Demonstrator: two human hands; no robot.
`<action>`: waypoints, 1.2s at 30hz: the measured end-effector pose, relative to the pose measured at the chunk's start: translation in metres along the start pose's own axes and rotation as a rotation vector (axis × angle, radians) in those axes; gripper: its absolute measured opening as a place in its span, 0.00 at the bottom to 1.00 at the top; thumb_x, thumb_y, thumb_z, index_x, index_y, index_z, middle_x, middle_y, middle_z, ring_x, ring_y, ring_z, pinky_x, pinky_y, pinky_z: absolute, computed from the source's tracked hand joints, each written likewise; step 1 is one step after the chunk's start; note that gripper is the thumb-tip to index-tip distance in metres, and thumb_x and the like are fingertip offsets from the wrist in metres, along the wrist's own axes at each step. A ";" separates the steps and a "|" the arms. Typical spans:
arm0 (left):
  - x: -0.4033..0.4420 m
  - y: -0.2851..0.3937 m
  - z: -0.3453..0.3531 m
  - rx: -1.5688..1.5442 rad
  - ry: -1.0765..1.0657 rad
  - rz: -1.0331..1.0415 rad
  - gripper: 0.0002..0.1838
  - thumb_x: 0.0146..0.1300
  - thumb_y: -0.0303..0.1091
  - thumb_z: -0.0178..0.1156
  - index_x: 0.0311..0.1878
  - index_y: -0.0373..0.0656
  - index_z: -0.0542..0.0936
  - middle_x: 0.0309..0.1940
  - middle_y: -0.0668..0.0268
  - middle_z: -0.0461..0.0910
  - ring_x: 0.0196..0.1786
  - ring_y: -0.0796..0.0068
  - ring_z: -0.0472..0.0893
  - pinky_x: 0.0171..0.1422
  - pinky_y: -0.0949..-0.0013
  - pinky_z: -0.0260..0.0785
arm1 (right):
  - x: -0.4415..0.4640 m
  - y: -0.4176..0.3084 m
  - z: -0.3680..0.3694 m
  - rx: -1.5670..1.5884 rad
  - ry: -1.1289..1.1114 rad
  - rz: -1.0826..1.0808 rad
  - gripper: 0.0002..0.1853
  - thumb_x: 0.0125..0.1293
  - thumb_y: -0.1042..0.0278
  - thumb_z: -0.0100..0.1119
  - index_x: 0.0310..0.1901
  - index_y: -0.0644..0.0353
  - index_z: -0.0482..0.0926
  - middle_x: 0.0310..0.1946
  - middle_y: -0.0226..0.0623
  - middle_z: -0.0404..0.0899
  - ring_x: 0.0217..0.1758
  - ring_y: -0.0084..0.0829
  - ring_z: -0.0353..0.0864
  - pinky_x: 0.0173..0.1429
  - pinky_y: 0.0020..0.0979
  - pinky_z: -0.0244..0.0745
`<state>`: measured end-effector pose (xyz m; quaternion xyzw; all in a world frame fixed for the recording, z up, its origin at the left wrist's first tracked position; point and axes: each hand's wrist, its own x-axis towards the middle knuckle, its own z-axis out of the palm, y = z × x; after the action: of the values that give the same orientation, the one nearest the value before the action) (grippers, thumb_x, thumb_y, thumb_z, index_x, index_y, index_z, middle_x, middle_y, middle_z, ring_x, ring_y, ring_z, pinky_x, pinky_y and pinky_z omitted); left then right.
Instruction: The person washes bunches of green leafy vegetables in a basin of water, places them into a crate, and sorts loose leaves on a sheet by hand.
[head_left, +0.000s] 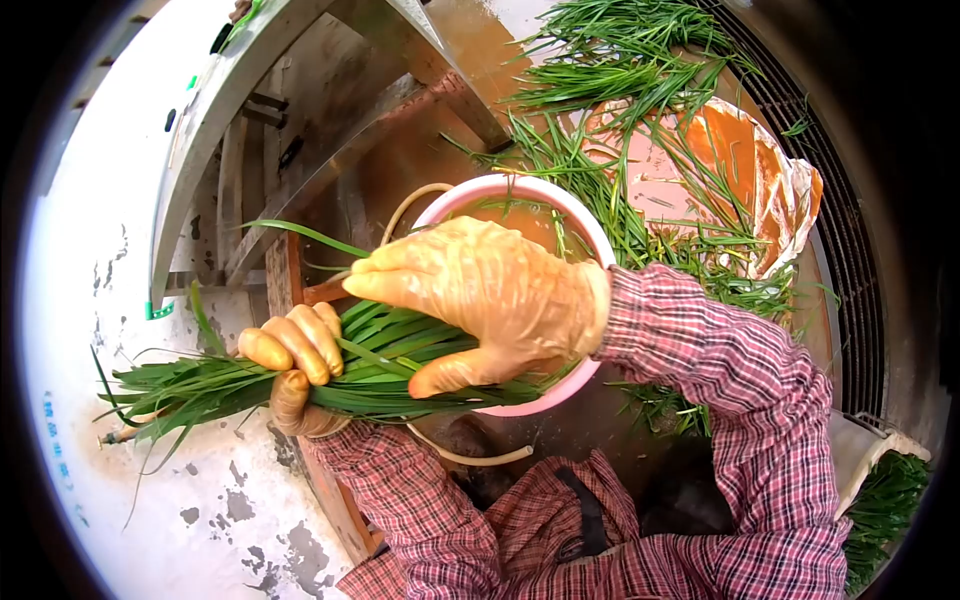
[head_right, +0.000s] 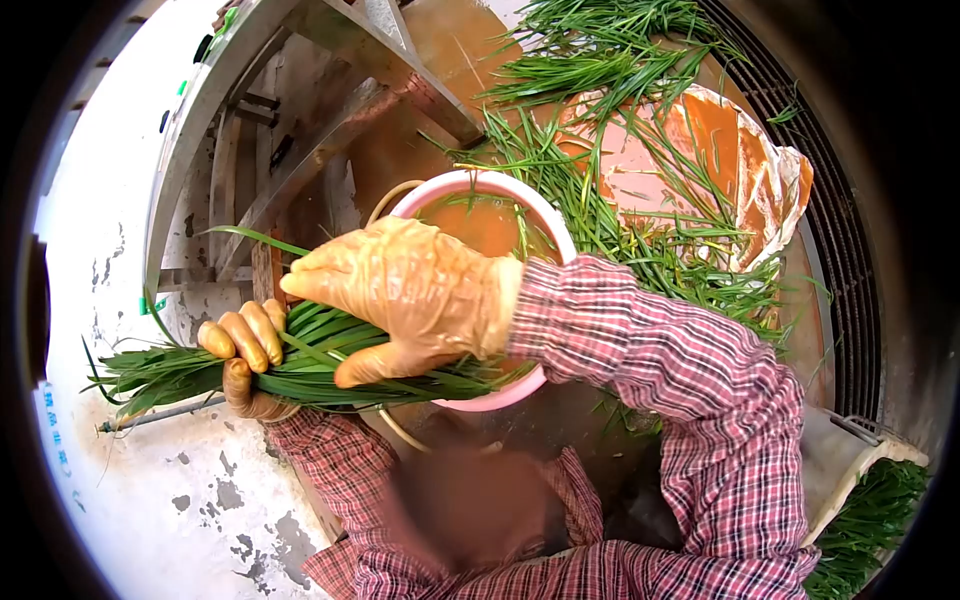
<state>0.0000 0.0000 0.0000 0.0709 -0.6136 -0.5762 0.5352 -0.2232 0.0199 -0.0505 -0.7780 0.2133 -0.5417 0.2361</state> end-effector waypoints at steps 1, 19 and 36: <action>0.001 -0.004 0.008 -0.020 0.000 -0.011 0.09 0.63 0.27 0.66 0.41 0.44 0.74 0.26 0.65 0.77 0.29 0.71 0.74 0.41 0.68 0.66 | 0.009 -0.002 0.000 0.041 0.011 -0.006 0.43 0.47 0.52 0.76 0.65 0.64 0.72 0.58 0.50 0.78 0.60 0.46 0.80 0.65 0.44 0.73; -0.072 -0.104 -0.073 -0.466 0.323 -0.048 0.07 0.65 0.28 0.61 0.45 0.43 0.77 0.29 0.70 0.73 0.34 0.76 0.69 0.44 0.68 0.63 | -0.090 0.074 -0.007 -0.146 -0.920 1.010 0.39 0.60 0.37 0.65 0.63 0.62 0.76 0.52 0.50 0.83 0.56 0.48 0.82 0.61 0.43 0.75; -0.161 -0.160 -0.004 0.289 1.039 -0.959 0.63 0.52 0.65 0.73 0.77 0.32 0.51 0.72 0.50 0.62 0.74 0.55 0.63 0.79 0.52 0.55 | -0.090 0.118 0.051 -0.093 -1.000 1.132 0.46 0.58 0.30 0.64 0.72 0.52 0.67 0.59 0.52 0.80 0.63 0.47 0.79 0.67 0.42 0.72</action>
<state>-0.0144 0.0586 -0.2185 0.6674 -0.2513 -0.5526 0.4313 -0.2131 -0.0143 -0.2030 -0.7119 0.4703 0.0890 0.5139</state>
